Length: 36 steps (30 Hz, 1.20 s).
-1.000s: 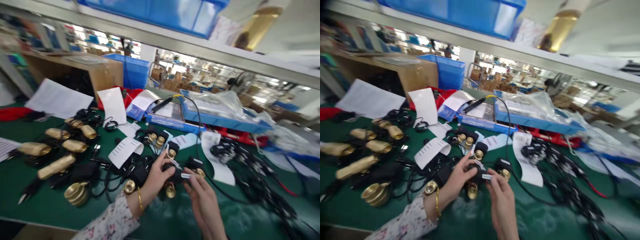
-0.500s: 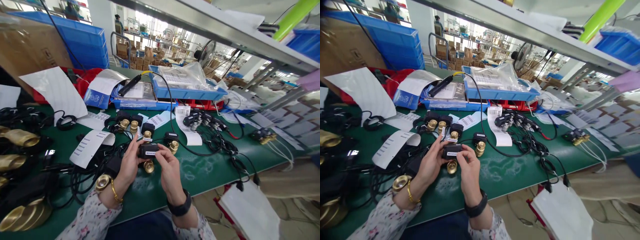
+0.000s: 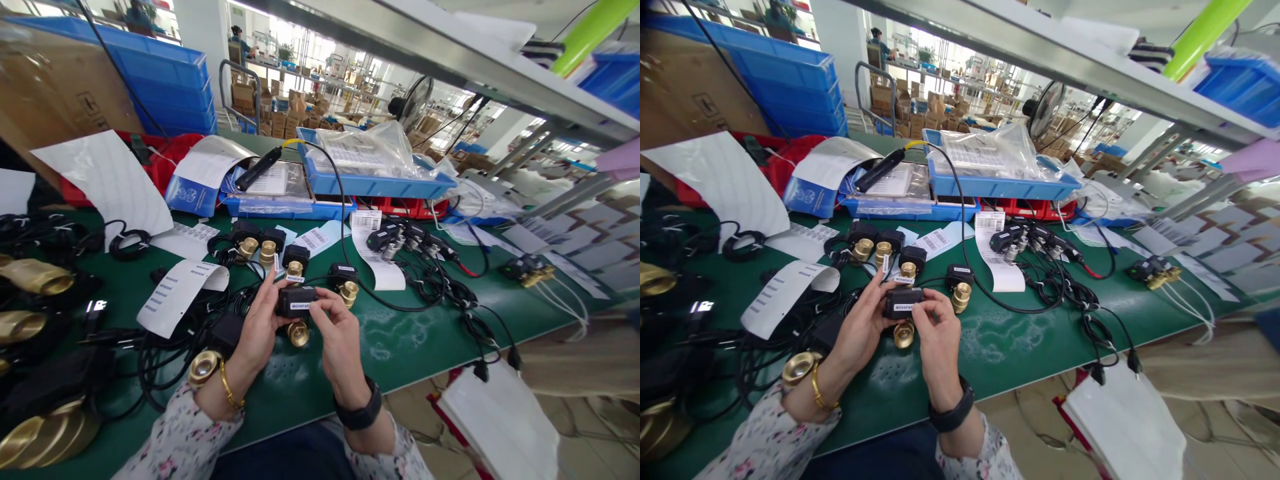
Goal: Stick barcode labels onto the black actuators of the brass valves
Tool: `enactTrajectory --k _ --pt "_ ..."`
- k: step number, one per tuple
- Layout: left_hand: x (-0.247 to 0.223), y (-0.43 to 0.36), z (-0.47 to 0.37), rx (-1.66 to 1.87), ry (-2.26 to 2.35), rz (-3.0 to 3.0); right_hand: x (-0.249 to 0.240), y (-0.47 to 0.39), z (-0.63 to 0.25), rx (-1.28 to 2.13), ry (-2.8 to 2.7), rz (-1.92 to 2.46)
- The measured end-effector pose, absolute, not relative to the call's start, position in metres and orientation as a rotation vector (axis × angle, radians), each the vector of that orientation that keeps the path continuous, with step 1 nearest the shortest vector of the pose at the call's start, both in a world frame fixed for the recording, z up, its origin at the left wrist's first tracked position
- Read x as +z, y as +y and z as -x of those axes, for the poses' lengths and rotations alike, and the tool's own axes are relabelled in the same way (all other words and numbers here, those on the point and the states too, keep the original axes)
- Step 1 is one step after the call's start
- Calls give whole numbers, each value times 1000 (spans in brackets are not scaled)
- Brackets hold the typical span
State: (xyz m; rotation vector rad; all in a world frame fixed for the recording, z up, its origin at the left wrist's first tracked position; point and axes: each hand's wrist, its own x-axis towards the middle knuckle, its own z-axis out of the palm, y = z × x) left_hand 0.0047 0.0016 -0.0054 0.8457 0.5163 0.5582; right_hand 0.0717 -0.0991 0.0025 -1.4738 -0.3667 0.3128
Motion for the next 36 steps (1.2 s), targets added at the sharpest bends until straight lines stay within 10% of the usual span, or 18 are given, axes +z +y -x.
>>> enactTrajectory --k 36 --pt "-10 0 -8 581 536 -1065 1 -96 -73 169 -430 1606"
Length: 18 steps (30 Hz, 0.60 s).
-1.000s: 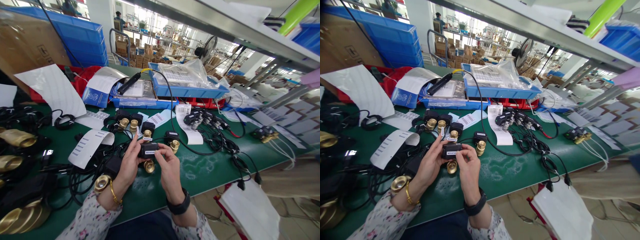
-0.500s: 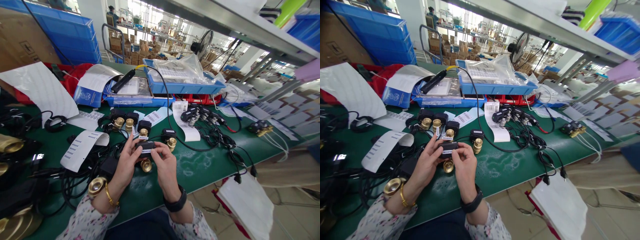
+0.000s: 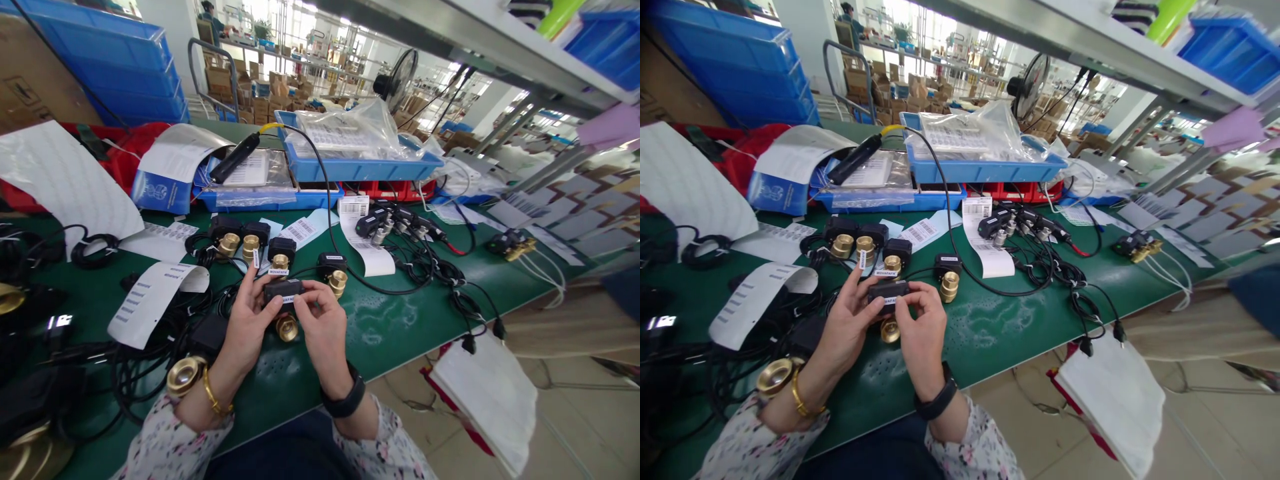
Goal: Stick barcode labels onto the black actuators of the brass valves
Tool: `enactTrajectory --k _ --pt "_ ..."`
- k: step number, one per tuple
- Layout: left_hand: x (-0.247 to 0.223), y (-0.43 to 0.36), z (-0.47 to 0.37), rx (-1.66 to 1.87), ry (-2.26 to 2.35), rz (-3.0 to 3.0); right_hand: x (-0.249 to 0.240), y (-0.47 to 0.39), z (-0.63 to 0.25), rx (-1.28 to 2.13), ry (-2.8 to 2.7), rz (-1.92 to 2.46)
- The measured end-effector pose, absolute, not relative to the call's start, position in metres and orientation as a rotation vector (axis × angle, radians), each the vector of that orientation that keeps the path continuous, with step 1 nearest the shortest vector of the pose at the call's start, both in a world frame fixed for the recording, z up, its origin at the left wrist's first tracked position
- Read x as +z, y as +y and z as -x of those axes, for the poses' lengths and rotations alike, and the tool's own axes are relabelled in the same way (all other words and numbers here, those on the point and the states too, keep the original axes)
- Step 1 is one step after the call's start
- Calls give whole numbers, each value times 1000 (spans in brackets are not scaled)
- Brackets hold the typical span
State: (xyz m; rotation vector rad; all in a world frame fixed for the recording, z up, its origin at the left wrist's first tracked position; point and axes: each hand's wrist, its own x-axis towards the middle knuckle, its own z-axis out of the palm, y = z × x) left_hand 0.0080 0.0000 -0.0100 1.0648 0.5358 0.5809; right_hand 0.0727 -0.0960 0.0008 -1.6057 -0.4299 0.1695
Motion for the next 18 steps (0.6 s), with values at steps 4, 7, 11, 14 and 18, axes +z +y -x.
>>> enactTrajectory --k 4,7,11,14,18 --pt "-11 0 -9 602 518 -1081 1 -96 -71 93 -471 1679" --pt "-11 0 -9 605 521 -1093 4 -96 -70 21 -513 1745" --pt "-12 0 -7 630 516 -1122 9 -97 -68 -40 -545 1810" --pt "-12 -1 -6 621 504 -1115 9 -97 -67 -51 -557 1828" --pt "-11 -1 -5 601 493 -1102 10 -98 -67 -37 -572 1842"
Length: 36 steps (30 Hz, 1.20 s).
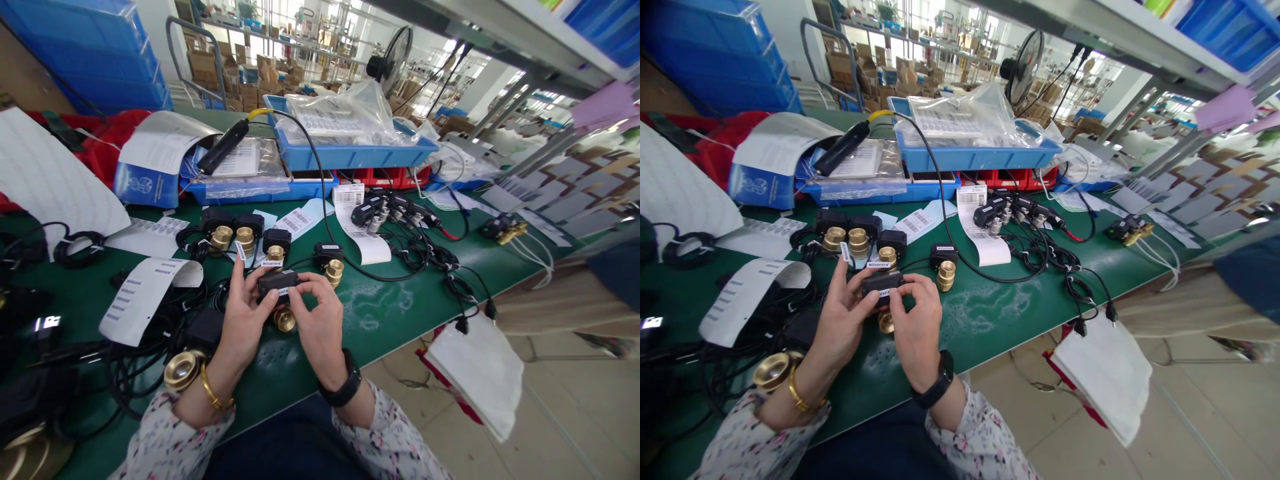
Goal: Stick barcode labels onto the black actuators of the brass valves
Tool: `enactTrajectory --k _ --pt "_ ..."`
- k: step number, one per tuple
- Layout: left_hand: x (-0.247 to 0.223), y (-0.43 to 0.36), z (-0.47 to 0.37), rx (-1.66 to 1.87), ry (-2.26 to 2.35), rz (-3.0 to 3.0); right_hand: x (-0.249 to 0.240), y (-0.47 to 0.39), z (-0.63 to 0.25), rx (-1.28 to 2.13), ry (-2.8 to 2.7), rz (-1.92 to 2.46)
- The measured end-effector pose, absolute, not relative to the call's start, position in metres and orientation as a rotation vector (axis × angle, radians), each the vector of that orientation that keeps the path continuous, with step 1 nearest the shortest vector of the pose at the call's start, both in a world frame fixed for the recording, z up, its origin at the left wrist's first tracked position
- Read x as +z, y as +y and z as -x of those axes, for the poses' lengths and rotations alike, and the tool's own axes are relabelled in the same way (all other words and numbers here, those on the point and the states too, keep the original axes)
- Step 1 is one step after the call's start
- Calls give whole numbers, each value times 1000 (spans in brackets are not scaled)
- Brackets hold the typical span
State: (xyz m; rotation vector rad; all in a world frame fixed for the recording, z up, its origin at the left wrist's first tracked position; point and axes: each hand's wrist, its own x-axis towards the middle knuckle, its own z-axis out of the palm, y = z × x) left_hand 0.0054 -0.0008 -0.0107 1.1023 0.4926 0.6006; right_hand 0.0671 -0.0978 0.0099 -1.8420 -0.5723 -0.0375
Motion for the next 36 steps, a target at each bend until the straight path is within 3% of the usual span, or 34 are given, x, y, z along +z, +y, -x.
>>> enactTrajectory --k 36 --pt "-18 -2 -5 661 475 -1173 25 -103 -62 -252 -919 2330"
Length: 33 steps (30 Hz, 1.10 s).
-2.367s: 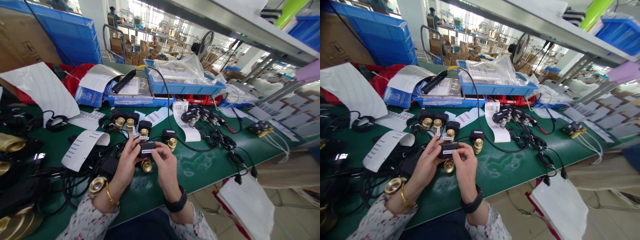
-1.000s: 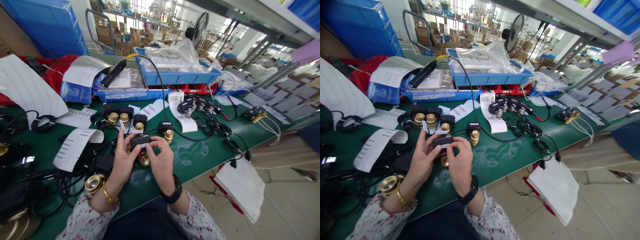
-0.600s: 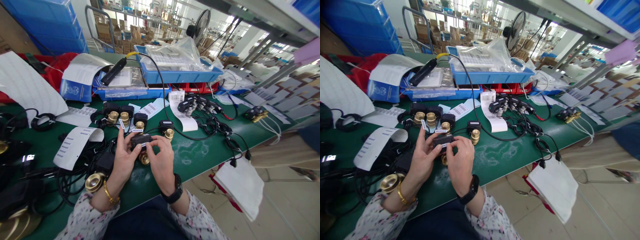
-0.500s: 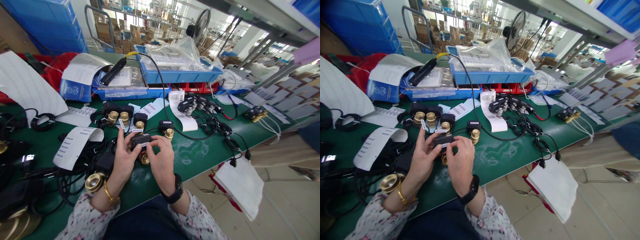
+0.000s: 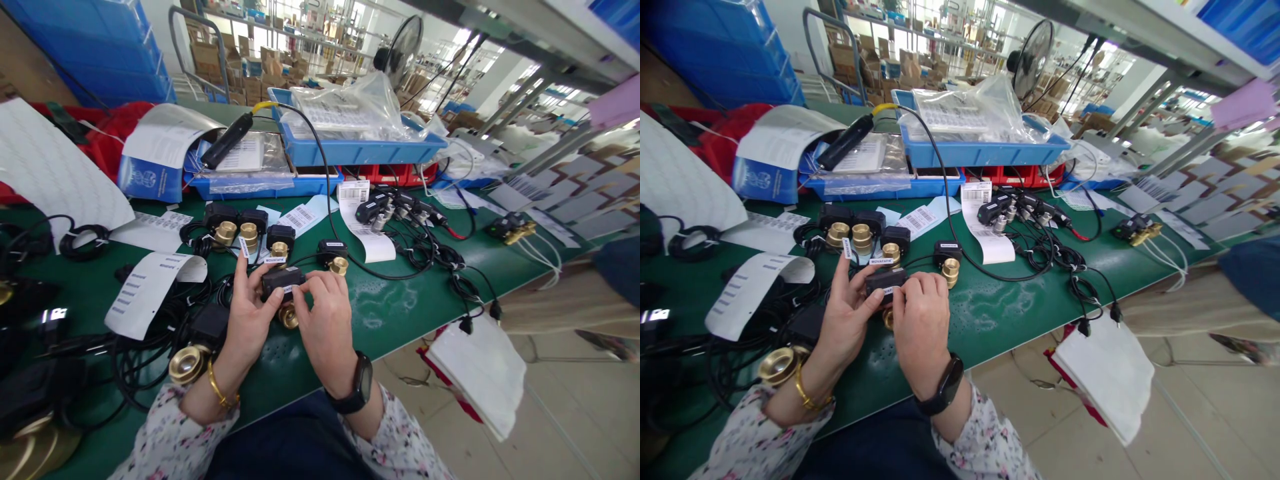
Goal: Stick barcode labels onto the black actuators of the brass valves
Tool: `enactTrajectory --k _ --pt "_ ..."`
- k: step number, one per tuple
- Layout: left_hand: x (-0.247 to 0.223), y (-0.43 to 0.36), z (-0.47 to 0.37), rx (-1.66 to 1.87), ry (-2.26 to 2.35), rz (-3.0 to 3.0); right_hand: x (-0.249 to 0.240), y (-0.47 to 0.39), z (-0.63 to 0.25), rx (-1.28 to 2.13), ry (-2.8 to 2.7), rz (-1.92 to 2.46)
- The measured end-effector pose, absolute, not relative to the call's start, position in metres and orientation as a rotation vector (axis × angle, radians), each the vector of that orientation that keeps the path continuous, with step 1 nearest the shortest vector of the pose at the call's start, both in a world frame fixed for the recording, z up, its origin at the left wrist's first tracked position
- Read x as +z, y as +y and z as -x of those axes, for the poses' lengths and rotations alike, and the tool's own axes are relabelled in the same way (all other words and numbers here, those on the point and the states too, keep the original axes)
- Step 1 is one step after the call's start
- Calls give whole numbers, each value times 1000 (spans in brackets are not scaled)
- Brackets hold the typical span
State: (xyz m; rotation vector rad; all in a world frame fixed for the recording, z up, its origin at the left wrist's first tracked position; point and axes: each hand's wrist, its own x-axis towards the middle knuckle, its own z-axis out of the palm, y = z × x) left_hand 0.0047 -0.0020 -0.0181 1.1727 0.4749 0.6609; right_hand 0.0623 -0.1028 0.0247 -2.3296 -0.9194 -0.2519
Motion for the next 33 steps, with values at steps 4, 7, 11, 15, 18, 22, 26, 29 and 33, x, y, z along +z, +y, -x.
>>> enactTrajectory --k 4,7,11,15,18,22,26,29,33 --pt "-18 -2 -5 657 458 -1190 24 -106 -65 -212 -893 2371" --pt "-17 -1 -4 646 459 -1169 18 -110 -75 -153 -725 2298" --pt "-17 0 -3 610 446 -1137 8 -115 -92 163 -511 1835" --pt "-16 1 -3 593 455 -1117 1 -109 -95 592 -450 1414" --pt "-13 1 -4 581 467 -1077 -3 -98 -87 669 -472 1289" --pt "-10 1 -4 555 472 -1060 -10 -87 -80 600 -391 1222" --pt "2 0 1 630 603 -1172 -11 -86 -91 623 -322 1236" --pt "20 1 10 774 632 -1143 -3 -88 -107 654 -416 1469" --pt "44 1 22 811 571 -960 25 -88 -111 188 -706 1928"
